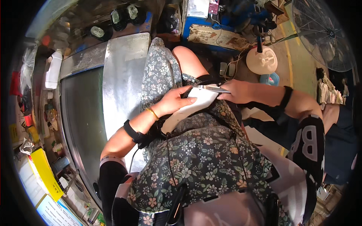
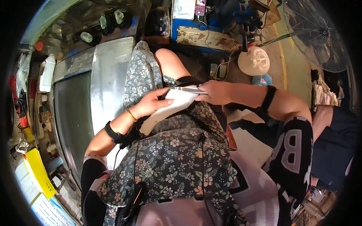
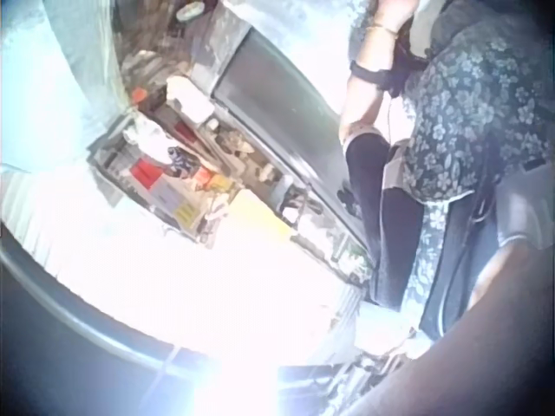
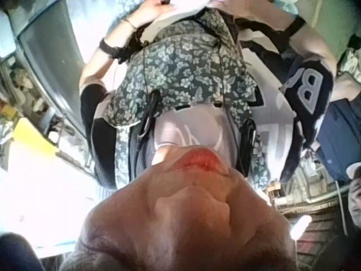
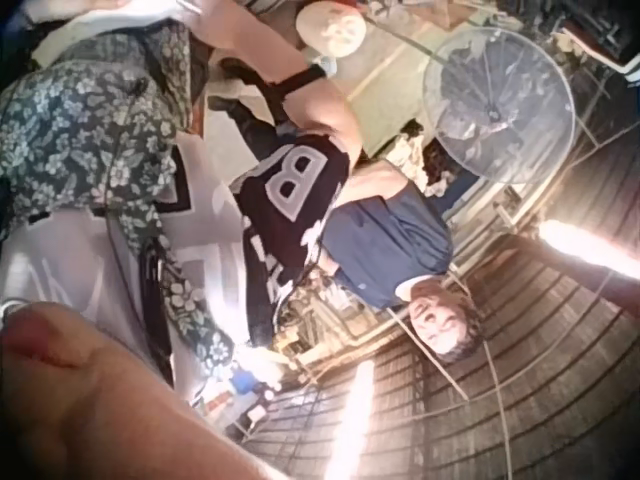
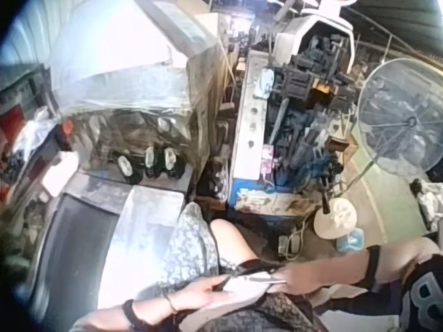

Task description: Using industrial machinery and hand tools to assemble and finish shoes in a factory setting.

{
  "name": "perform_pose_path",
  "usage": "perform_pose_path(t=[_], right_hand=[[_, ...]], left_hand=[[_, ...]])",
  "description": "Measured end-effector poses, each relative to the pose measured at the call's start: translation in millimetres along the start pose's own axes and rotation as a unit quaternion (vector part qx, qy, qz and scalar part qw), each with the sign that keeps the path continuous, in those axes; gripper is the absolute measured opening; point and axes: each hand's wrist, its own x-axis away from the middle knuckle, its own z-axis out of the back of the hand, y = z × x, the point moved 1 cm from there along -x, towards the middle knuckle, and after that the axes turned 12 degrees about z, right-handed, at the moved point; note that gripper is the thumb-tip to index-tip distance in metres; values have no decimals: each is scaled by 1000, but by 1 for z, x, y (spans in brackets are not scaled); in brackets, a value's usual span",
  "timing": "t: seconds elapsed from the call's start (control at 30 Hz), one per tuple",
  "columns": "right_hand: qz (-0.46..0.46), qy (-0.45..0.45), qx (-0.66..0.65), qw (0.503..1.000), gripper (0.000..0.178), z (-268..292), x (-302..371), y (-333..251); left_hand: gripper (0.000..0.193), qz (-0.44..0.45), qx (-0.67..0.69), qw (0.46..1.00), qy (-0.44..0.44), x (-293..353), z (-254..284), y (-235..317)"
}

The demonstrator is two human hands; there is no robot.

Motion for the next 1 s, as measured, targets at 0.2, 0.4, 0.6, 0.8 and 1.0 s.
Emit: perform_pose_path(t=[0.2,0.4,0.6,0.8,1.0], right_hand=[[71,114,45,990,31,-35,4,21],[111,179,171,962,27,-63,16,14],[36,183,139,973,36,-53,54,-36],[-84,252,-153,952,40,-31,28,-83],[-128,184,-240,945,39,-32,10,-68]], left_hand=[[54,-25,37,997,-58,-4,-2,-4],[54,169,181,959,-140,-17,0,12],[43,155,54,985,-48,-28,-6,9],[55,94,-40,995,10,-40,3,-25],[57,93,28,993,-64,-17,-3,6]])
